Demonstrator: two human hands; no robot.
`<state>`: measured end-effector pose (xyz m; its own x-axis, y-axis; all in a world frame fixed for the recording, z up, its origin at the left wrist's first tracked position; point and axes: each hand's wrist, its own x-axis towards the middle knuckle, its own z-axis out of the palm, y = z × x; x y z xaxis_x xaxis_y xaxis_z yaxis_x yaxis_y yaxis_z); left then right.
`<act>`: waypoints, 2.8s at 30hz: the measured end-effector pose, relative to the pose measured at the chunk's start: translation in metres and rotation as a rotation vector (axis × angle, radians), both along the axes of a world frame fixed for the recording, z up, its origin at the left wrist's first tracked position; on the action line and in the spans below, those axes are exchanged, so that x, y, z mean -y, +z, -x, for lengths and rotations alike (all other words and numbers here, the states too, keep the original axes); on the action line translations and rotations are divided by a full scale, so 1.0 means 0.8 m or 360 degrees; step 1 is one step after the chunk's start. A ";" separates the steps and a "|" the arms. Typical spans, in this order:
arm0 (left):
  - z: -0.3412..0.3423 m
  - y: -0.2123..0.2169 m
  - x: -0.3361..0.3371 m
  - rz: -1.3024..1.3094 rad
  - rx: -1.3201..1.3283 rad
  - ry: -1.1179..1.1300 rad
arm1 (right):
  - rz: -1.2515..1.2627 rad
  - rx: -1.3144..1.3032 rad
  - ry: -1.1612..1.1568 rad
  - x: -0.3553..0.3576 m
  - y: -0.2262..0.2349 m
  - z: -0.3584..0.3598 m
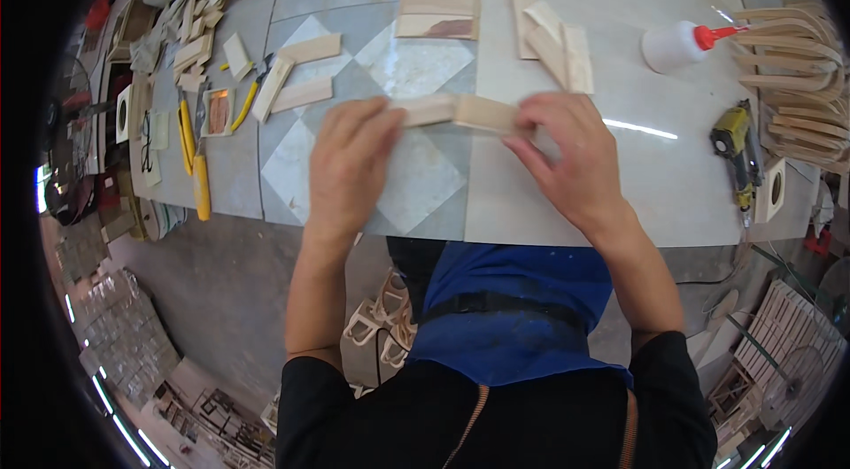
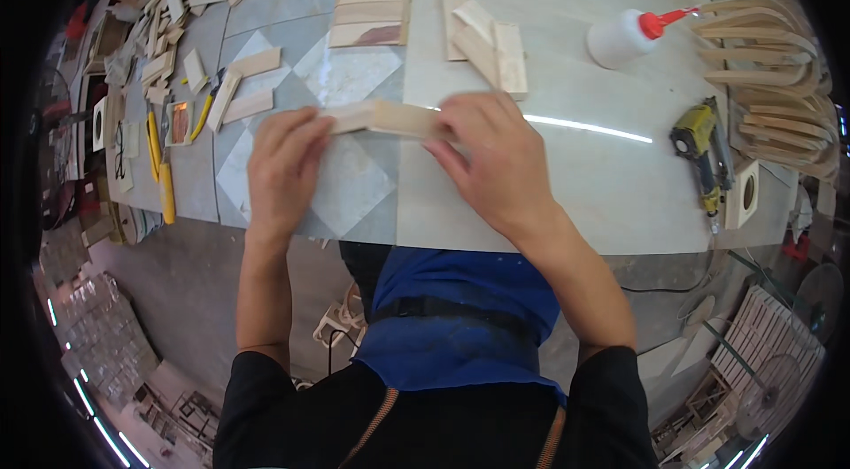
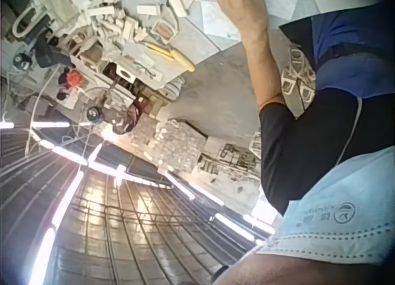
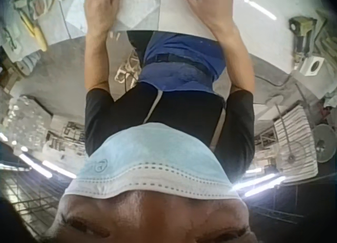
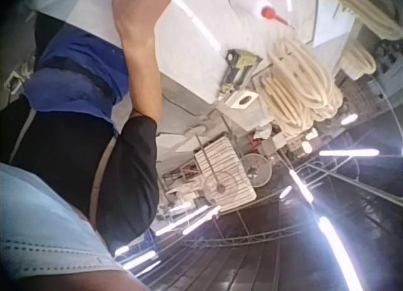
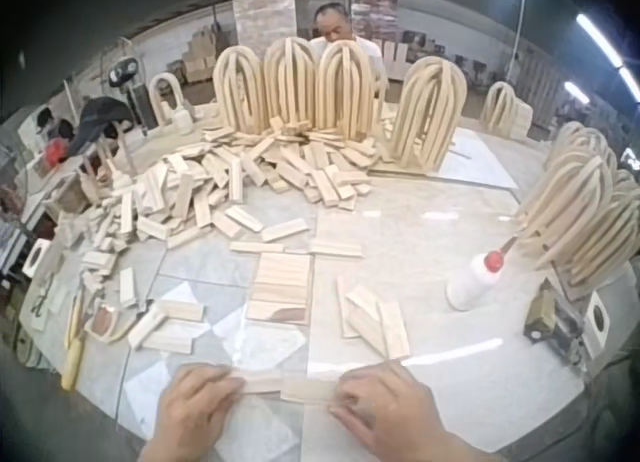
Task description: Assembling wooden slats and frames using wood glue and a pneumatic staple gun.
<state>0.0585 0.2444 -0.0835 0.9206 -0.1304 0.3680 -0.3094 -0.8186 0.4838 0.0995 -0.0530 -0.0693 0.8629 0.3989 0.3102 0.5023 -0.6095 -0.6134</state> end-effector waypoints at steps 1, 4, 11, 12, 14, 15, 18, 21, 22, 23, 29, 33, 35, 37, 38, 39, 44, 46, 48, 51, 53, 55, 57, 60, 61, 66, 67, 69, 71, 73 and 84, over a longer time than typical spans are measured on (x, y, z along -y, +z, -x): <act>0.003 -0.003 -0.015 -0.0015 -0.0017 0.0011 | -0.0015 -0.0017 0.0011 -0.023 -0.003 -0.012; 0.012 -0.007 -0.043 -0.0090 -0.0022 0.0144 | -0.0037 0.0130 0.0143 -0.075 -0.019 -0.051; -0.002 -0.018 -0.017 0.0078 -0.0060 0.0071 | 0.0069 0.0333 0.0091 -0.107 -0.045 -0.073; -0.009 -0.018 -0.011 0.0080 -0.0054 0.0045 | 0.0072 0.0285 0.0048 -0.100 -0.041 -0.067; -0.022 -0.017 -0.002 0.0089 -0.0057 0.0010 | 0.0051 0.0223 -0.0026 -0.084 -0.032 -0.058; -0.030 -0.017 0.002 0.0075 -0.0053 0.0001 | 0.0025 0.0210 -0.0056 -0.073 -0.026 -0.055; -0.049 -0.015 0.012 0.0020 -0.0045 -0.0030 | 0.0076 0.0287 -0.0273 -0.020 -0.021 -0.048; -0.058 -0.018 0.014 0.0004 -0.0038 -0.0024 | 0.0191 0.0339 -0.0429 0.022 -0.018 -0.043; -0.061 -0.019 0.014 -0.0003 -0.0027 -0.0015 | 0.0249 0.0293 -0.0511 0.030 -0.019 -0.042; -0.062 -0.019 0.014 -0.0013 -0.0018 -0.0003 | 0.0303 0.0245 -0.0590 0.037 -0.020 -0.039; -0.050 -0.010 0.013 0.0124 -0.0133 0.0124 | 0.0217 0.0006 -0.0622 0.050 -0.034 -0.026; -0.040 -0.027 -0.001 0.0065 -0.0017 0.0063 | 0.0210 -0.0017 -0.0558 0.049 -0.036 -0.029; -0.037 -0.030 0.000 0.0053 -0.0012 0.0088 | 0.0195 -0.0063 -0.0566 0.052 -0.039 -0.024; -0.038 -0.033 0.005 0.0058 0.0022 0.0088 | 0.0190 -0.0128 -0.0632 0.056 -0.041 -0.021; -0.039 -0.035 0.006 0.0062 0.0041 0.0088 | 0.0191 -0.0158 -0.0665 0.057 -0.041 -0.021; -0.040 -0.035 0.005 0.0069 0.0040 0.0116 | 0.0200 -0.0157 -0.0638 0.058 -0.040 -0.022; -0.042 -0.037 0.001 0.0138 0.0107 0.0055 | 0.0172 -0.0216 -0.0749 0.059 -0.045 -0.021; -0.042 -0.037 0.001 0.0182 0.0096 0.0047 | 0.0205 -0.0194 -0.0750 0.060 -0.045 -0.021; -0.042 -0.035 0.001 0.0224 0.0087 0.0036 | 0.0238 -0.0172 -0.0754 0.062 -0.045 -0.021; -0.045 -0.036 0.000 0.0260 0.0067 0.0043 | 0.0264 -0.0154 -0.0753 0.062 -0.046 -0.020; -0.046 -0.036 0.001 0.0275 0.0044 0.0034 | 0.0270 -0.0144 -0.0767 0.063 -0.047 -0.020; -0.046 -0.034 0.002 0.0294 0.0038 0.0048 | 0.0286 -0.0139 -0.0774 0.064 -0.048 -0.020; -0.045 -0.033 0.004 0.0292 0.0013 0.0071 | 0.0281 -0.0151 -0.0792 0.064 -0.048 -0.019; -0.047 -0.036 0.004 0.0319 0.0002 0.0085 | 0.0310 -0.0146 -0.0803 0.064 -0.046 -0.017; -0.048 -0.037 0.004 0.0328 0.0000 0.0094 | 0.0325 -0.0143 -0.0797 0.063 -0.046 -0.018; -0.058 -0.043 0.009 0.0288 0.0050 0.0118 | 0.0229 -0.0062 -0.0827 0.064 -0.049 -0.020; -0.060 -0.043 0.010 0.0251 0.0074 0.0139 | 0.0158 -0.0028 -0.0827 0.064 -0.050 -0.021; -0.061 -0.043 0.012 0.0227 0.0111 0.0149 | 0.0097 0.0024 -0.0838 0.063 -0.050 -0.018; -0.061 -0.041 0.014 0.0219 0.0092 0.0155 | -0.0091 0.0178 -0.0659 0.056 -0.053 -0.013; -0.062 -0.038 0.013 0.0200 0.0078 0.0161 | -0.0283 0.0333 -0.0472 0.043 -0.052 -0.003; -0.056 -0.023 -0.007 0.0715 -0.0231 0.0169 | 0.0336 0.0298 0.0150 -0.077 -0.030 -0.005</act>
<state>0.1036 0.2499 -0.1019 0.9662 0.1093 0.2334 -0.1388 -0.5422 0.8287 0.1036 0.0087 -0.0936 0.7544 0.5475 0.3621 0.6554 -0.6590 -0.3690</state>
